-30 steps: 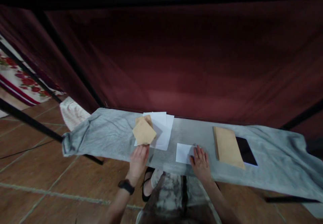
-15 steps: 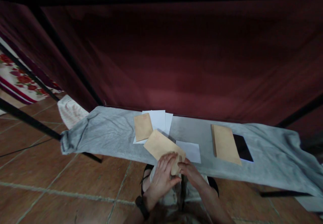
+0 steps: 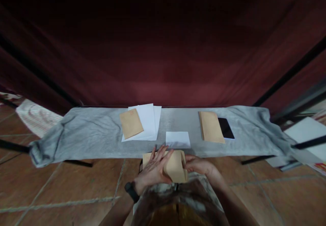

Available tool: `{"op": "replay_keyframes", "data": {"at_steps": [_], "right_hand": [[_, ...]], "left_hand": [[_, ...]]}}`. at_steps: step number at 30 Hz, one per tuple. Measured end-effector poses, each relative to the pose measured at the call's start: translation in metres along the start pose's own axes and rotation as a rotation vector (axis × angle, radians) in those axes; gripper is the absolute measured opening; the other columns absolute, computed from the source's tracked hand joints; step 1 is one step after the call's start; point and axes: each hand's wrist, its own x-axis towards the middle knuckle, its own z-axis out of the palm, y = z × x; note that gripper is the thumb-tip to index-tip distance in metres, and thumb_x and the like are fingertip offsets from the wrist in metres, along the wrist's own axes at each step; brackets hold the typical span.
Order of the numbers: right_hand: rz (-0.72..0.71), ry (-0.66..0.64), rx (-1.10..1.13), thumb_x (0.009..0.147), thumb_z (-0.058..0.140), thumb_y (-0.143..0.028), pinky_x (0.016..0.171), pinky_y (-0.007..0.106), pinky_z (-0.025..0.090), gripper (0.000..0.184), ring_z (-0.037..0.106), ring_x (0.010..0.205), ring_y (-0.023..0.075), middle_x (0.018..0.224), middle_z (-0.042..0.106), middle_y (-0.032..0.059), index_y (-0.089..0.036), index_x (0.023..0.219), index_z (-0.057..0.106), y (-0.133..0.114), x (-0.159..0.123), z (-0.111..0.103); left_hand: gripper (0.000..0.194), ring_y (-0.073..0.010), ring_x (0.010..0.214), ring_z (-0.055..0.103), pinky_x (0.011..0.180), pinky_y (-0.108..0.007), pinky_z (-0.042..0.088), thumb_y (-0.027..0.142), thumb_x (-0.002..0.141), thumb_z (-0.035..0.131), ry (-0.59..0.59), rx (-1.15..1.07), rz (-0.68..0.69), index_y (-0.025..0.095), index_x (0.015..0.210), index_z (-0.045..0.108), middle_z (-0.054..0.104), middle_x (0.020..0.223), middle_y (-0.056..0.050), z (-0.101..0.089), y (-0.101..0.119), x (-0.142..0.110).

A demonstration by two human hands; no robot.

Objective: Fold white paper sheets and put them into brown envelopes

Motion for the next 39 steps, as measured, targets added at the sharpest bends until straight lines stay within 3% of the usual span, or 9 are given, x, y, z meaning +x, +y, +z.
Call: {"op": "replay_keyframes", "data": {"at_steps": [5, 10, 16, 19, 21, 25, 30, 33, 39], "right_hand": [[-0.098, 0.068, -0.084, 0.070, 0.077, -0.046, 0.086, 0.037, 0.051, 0.042, 0.067, 0.088, 0.0214, 0.093, 0.074, 0.0010, -0.021, 0.103, 0.072, 0.015, -0.001, -0.010], [-0.255, 0.268, -0.270, 0.078, 0.068, -0.049, 0.082, 0.036, 0.052, 0.036, 0.065, 0.080, 0.0198, 0.087, 0.072, 0.0004, -0.022, 0.101, 0.069, 0.032, 0.012, -0.014], [-0.289, 0.800, -0.711, 0.082, 0.060, -0.032, 0.079, 0.033, 0.050, 0.025, 0.064, 0.083, 0.0219, 0.087, 0.067, 0.0017, -0.024, 0.106, 0.060, 0.049, 0.002, -0.014], [-0.302, 0.926, -0.969, 0.087, 0.058, -0.028, 0.086, 0.036, 0.048, 0.019, 0.063, 0.091, 0.0252, 0.094, 0.067, 0.0071, -0.022, 0.104, 0.058, 0.052, -0.008, -0.006], [-0.308, 0.925, -1.072, 0.091, 0.053, -0.027, 0.090, 0.038, 0.046, 0.009, 0.062, 0.094, 0.0264, 0.094, 0.067, 0.0093, -0.022, 0.096, 0.060, 0.051, -0.012, 0.002], [-0.285, 0.871, -1.010, 0.095, 0.044, -0.023, 0.091, 0.038, 0.046, 0.021, 0.063, 0.093, 0.0252, 0.095, 0.069, 0.0089, -0.024, 0.094, 0.065, 0.047, -0.014, 0.012], [-0.273, 0.711, -0.613, 0.084, 0.049, -0.023, 0.087, 0.035, 0.049, 0.029, 0.065, 0.093, 0.0238, 0.096, 0.073, 0.0048, -0.024, 0.102, 0.071, 0.043, -0.015, 0.018], [-0.233, 0.574, -0.336, 0.078, 0.061, -0.034, 0.084, 0.035, 0.052, 0.024, 0.065, 0.088, 0.0236, 0.085, 0.072, 0.0008, -0.025, 0.097, 0.074, 0.037, -0.016, 0.019], [-0.131, 0.357, 0.029, 0.060, 0.082, -0.057, 0.092, 0.044, 0.052, 0.043, 0.067, 0.095, 0.0285, 0.089, 0.075, 0.0055, -0.022, 0.084, 0.074, 0.032, -0.011, 0.023]], "left_hand": [[0.139, -0.0390, 0.152, 0.014, 0.121, -0.065, 0.007, 0.062, 0.054, 0.087, -0.047, -0.072, 0.018, 0.031, 0.160, 0.003, 0.015, 0.166, -0.015, 0.024, 0.009, -0.005], [0.121, -0.0361, 0.150, 0.022, 0.121, -0.065, 0.005, 0.053, 0.066, 0.082, -0.033, -0.002, 0.006, 0.032, 0.160, 0.008, 0.025, 0.163, -0.013, 0.033, 0.016, -0.003], [0.110, -0.0356, 0.147, 0.029, 0.121, -0.061, 0.013, 0.053, 0.074, 0.073, 0.080, 0.097, 0.009, 0.026, 0.160, 0.010, 0.028, 0.162, -0.015, 0.038, 0.025, -0.004], [0.106, -0.0355, 0.146, 0.031, 0.121, -0.060, 0.014, 0.055, 0.074, 0.072, 0.104, 0.162, 0.035, 0.025, 0.159, 0.016, 0.031, 0.161, -0.016, 0.040, 0.029, -0.006], [0.104, -0.0355, 0.146, 0.031, 0.121, -0.059, 0.014, 0.057, 0.075, 0.071, 0.127, 0.190, 0.030, 0.024, 0.159, 0.018, 0.031, 0.160, -0.017, 0.042, 0.031, -0.007], [0.100, -0.0358, 0.146, 0.032, 0.121, -0.059, 0.014, 0.059, 0.077, 0.069, 0.152, 0.210, 0.028, 0.025, 0.158, 0.021, 0.030, 0.161, -0.016, 0.043, 0.033, -0.009], [0.099, -0.0364, 0.145, 0.032, 0.120, -0.060, 0.013, 0.062, 0.077, 0.070, 0.133, 0.223, 0.032, 0.027, 0.157, 0.024, 0.029, 0.162, -0.016, 0.040, 0.033, -0.010], [0.099, -0.0361, 0.146, 0.031, 0.120, -0.061, 0.013, 0.060, 0.077, 0.072, 0.108, 0.238, 0.034, 0.030, 0.157, 0.022, 0.027, 0.163, -0.016, 0.037, 0.036, -0.011], [0.092, -0.0337, 0.150, 0.023, 0.120, -0.062, 0.009, 0.056, 0.081, 0.071, 0.060, 0.250, 0.085, 0.035, 0.157, 0.022, 0.019, 0.166, -0.013, 0.033, 0.041, -0.013]]}}
